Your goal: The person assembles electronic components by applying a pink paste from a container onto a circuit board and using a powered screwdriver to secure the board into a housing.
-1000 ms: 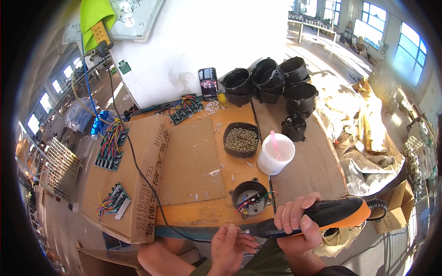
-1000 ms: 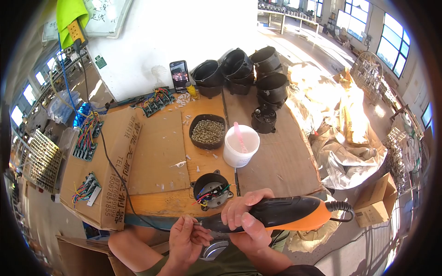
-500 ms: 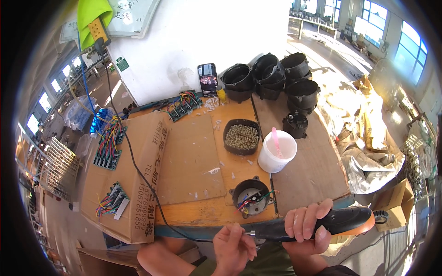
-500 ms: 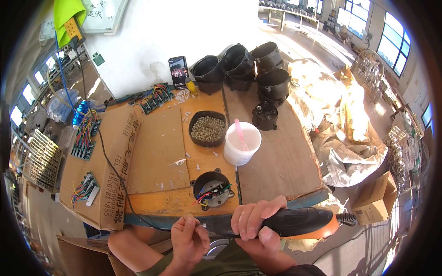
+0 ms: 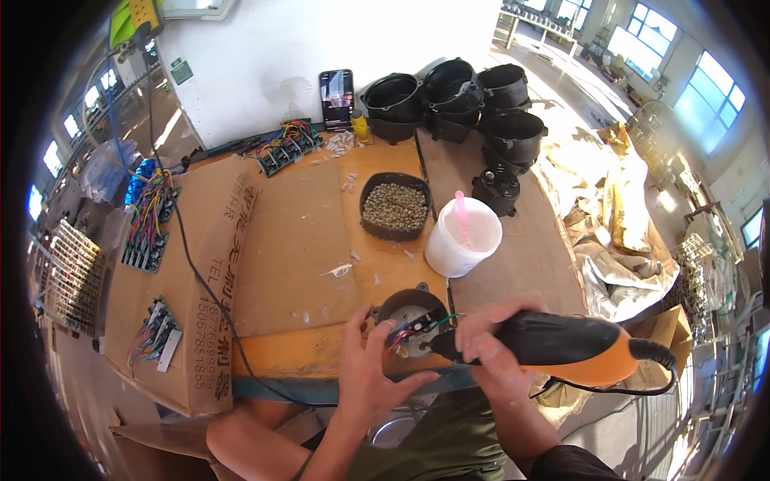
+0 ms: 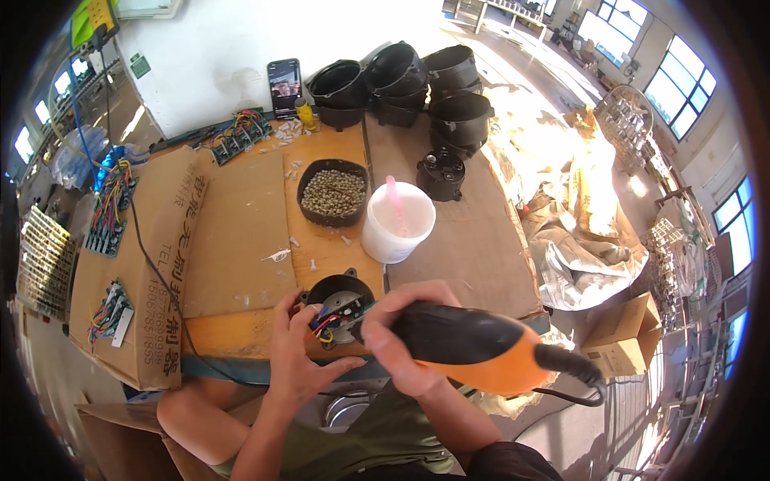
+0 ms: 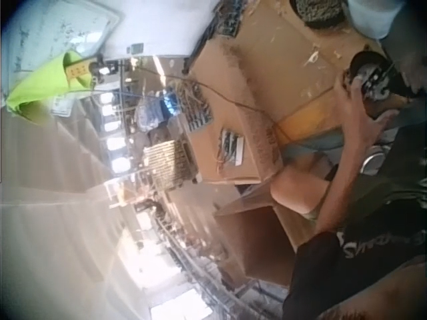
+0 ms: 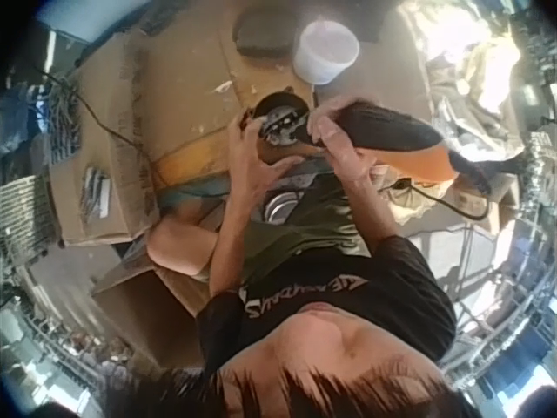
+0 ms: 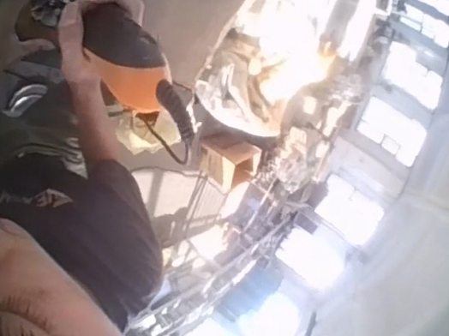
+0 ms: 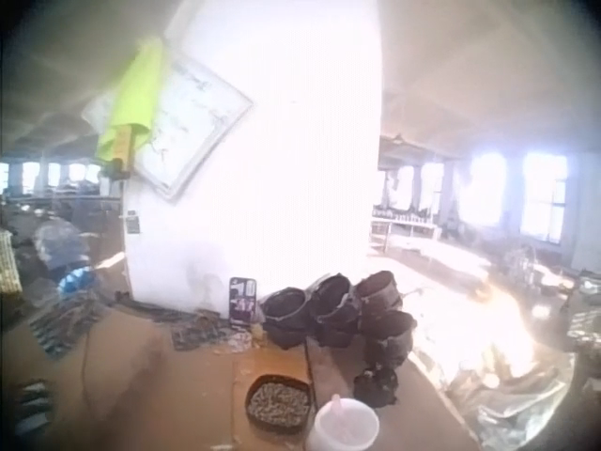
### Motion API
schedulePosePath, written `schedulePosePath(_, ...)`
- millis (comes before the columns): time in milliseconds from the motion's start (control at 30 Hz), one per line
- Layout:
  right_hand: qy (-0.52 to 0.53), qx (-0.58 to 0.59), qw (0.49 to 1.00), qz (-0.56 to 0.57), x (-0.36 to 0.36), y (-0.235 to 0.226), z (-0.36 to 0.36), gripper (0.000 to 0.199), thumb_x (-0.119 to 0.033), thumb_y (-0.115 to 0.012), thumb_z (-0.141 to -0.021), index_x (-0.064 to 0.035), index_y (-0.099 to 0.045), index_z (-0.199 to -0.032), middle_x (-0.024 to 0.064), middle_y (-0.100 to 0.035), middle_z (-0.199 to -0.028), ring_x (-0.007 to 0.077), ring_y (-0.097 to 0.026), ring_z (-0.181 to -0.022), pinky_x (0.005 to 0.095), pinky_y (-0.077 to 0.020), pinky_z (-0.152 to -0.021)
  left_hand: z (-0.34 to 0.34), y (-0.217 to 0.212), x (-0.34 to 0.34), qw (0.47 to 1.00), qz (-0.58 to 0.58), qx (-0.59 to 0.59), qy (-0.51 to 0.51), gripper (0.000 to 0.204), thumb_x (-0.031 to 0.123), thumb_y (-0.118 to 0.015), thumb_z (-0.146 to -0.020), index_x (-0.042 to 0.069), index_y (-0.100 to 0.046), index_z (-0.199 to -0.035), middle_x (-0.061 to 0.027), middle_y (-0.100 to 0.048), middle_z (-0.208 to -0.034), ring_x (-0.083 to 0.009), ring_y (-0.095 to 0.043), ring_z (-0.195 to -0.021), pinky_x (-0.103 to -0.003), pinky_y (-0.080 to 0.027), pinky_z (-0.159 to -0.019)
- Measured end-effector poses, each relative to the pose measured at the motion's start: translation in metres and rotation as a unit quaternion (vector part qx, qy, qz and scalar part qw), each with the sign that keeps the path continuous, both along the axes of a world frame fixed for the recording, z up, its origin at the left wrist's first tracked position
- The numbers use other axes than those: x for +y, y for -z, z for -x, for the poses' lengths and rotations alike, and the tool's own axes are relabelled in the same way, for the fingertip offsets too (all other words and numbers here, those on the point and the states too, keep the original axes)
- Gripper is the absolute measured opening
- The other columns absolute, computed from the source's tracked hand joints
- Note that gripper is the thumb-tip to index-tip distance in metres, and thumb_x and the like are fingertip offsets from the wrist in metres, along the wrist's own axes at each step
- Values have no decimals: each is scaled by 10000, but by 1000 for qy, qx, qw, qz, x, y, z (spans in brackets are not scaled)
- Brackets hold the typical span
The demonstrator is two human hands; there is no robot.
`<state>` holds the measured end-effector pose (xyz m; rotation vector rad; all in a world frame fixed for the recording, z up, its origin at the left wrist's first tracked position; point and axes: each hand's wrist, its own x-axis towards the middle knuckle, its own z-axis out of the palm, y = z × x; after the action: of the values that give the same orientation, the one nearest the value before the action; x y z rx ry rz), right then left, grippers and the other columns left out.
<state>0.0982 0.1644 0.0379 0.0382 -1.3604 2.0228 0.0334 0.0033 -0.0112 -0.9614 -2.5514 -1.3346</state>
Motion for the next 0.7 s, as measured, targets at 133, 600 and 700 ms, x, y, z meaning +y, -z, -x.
schedulePosePath(133,-35,-45,997,-44,-3,5,9,300,26,-693,-821,-21,-519,-1061,74,-650,-840,103,-623,-756,269,-519,-724,8,7,4,1000,-4,-2,16,762,299,-949,-538,47,-577,-1154,-285,-440,-1365,-446,-551,-1132,-467,-493,-917)
schedulePosePath(600,-46,-2,992,-116,-5,17,17,311,32,-714,-777,-29,-536,-1024,80,-659,-717,135,-650,-637,273,-532,-628,13,24,7,999,-39,-4,-7,641,202,-933,-512,41,-590,-1028,-259,-500,-1275,-417,-604,-1007,-443,-527,-822)
schedulePosePath(700,-37,-18,989,-143,-8,13,18,303,19,-736,-758,-27,-565,-1003,69,-666,-719,134,-653,-628,267,-532,-632,13,28,9,998,-54,14,-11,620,196,-923,-524,42,-589,-1023,-263,-510,-1257,-431,-593,-1019,-451,-526,-822)
